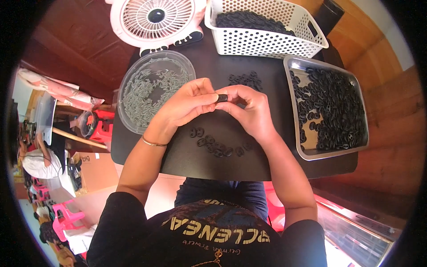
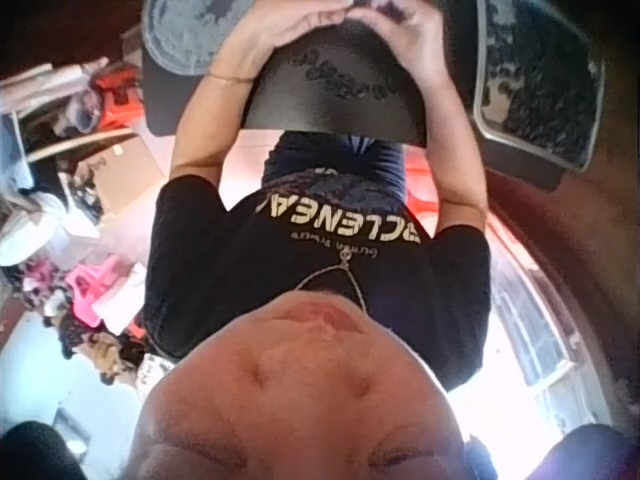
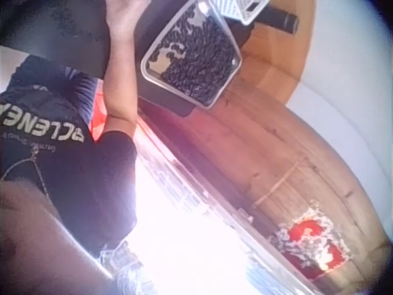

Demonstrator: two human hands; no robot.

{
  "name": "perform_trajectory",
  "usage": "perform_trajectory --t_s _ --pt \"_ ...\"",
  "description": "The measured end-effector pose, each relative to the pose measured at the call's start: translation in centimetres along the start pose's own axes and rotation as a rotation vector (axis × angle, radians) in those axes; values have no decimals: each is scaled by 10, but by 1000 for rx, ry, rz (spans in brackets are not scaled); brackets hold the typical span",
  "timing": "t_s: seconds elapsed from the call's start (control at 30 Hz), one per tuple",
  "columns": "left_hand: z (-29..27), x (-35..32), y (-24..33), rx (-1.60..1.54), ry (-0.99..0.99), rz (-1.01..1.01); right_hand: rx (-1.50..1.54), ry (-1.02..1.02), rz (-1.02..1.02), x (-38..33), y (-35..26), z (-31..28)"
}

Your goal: The person assembles small black plastic components by hand on a table.

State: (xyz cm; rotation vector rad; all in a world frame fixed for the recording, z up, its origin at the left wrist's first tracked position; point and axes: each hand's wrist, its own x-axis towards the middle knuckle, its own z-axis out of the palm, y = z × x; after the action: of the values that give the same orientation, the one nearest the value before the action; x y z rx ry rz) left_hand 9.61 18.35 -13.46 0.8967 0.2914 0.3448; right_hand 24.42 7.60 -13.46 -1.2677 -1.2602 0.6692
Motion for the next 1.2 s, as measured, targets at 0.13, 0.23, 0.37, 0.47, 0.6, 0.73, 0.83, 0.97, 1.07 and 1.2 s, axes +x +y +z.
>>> perform_trajectory --t_s 0.13,0.23,0.37,0.47,0.6,0.73,0.83,0.97,1.07,1.2 --pt "1 1 3 40 8 9 84 -94 81 7 -6 -6" --pt "4 -2 5 -13 3 41 -43 -49 -25 12 -11 -4" --pt "1 -12 23 35 116 165 -270 39 -158 33 -34 7" --pt "-1 -32 55 467 256 318 -372 253 -127 73 -41 -2" --pt "-34 -47 71 1012 284 481 -597 439 -347 120 -28 -31" --pt "-53 -73 68 1522 488 376 -673 394 -400 100 -39 -25" --pt "-68 -88 61 1665 420 381 -394 87 -132 61 -49 -21" --pt "-68 -95 61 1727 369 252 -236 -52 14 18 -55 -27" --pt "-67 -95 59 1786 377 268 -291 -103 58 -4 -56 -34" --pt "-67 -91 57 1875 418 266 -295 -125 125 -26 -52 -43"
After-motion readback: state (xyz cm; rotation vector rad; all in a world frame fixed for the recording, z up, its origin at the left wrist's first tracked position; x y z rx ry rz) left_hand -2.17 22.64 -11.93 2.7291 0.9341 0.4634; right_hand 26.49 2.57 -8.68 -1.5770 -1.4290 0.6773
